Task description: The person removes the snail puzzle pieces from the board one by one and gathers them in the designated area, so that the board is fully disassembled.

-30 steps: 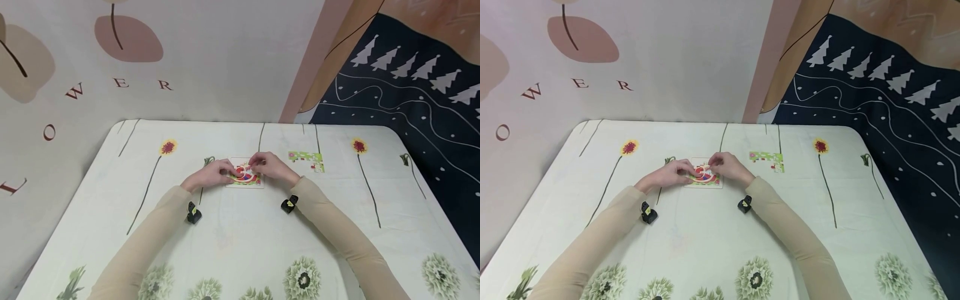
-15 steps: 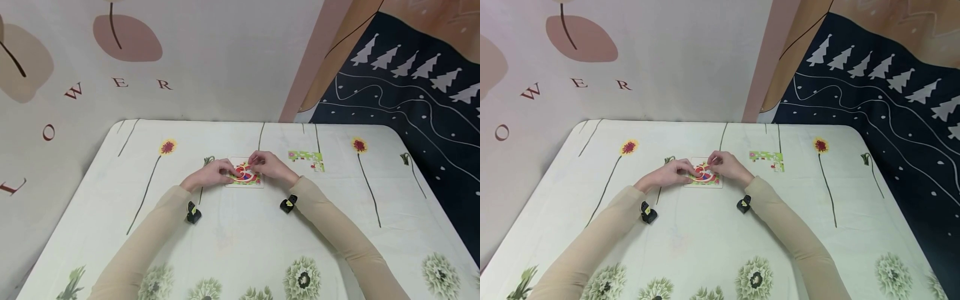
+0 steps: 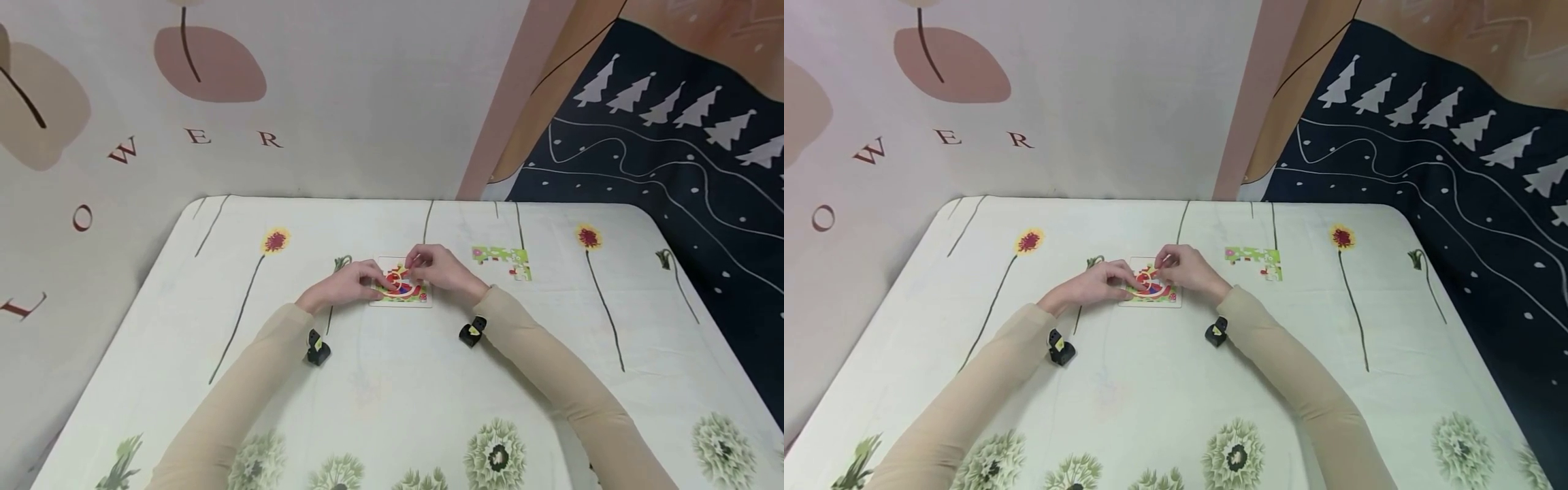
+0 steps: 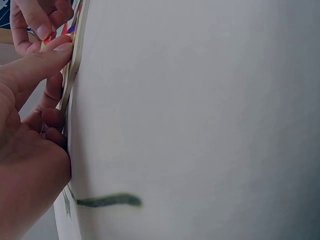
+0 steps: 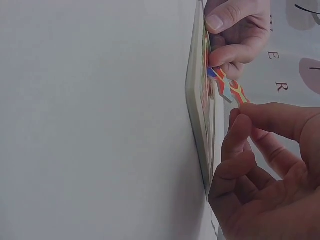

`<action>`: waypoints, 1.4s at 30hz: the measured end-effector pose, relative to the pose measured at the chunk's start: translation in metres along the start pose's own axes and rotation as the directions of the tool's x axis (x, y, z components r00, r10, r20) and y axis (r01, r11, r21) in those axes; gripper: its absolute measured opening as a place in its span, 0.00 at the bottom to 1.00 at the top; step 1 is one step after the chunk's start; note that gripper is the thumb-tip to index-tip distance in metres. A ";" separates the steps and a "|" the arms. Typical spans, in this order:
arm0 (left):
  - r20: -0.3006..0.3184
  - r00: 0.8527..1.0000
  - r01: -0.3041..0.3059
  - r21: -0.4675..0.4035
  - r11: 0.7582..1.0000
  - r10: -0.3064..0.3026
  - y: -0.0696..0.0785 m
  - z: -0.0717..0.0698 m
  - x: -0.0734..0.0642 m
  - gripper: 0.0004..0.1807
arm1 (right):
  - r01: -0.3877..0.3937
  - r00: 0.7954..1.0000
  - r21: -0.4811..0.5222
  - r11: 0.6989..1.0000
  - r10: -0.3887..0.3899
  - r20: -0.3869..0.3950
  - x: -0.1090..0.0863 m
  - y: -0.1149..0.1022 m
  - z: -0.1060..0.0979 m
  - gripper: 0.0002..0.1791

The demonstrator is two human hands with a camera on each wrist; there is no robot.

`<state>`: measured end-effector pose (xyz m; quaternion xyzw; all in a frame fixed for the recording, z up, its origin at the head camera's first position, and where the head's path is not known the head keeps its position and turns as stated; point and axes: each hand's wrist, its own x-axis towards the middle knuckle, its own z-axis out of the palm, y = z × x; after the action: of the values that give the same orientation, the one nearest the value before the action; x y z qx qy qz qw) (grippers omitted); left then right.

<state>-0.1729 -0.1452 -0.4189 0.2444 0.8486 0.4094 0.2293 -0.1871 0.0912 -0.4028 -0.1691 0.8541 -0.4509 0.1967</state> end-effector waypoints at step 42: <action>0.004 1.000 0.031 0.004 1.000 -0.031 0.001 0.001 -0.001 0.13 | -0.015 0.994 0.025 1.000 0.017 -0.105 -0.037 0.026 -0.057 0.07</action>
<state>-0.1717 -0.1450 -0.4186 0.2326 0.8526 0.4037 0.2368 -0.1858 0.1627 -0.3887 -0.1359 0.8591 -0.4678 0.1569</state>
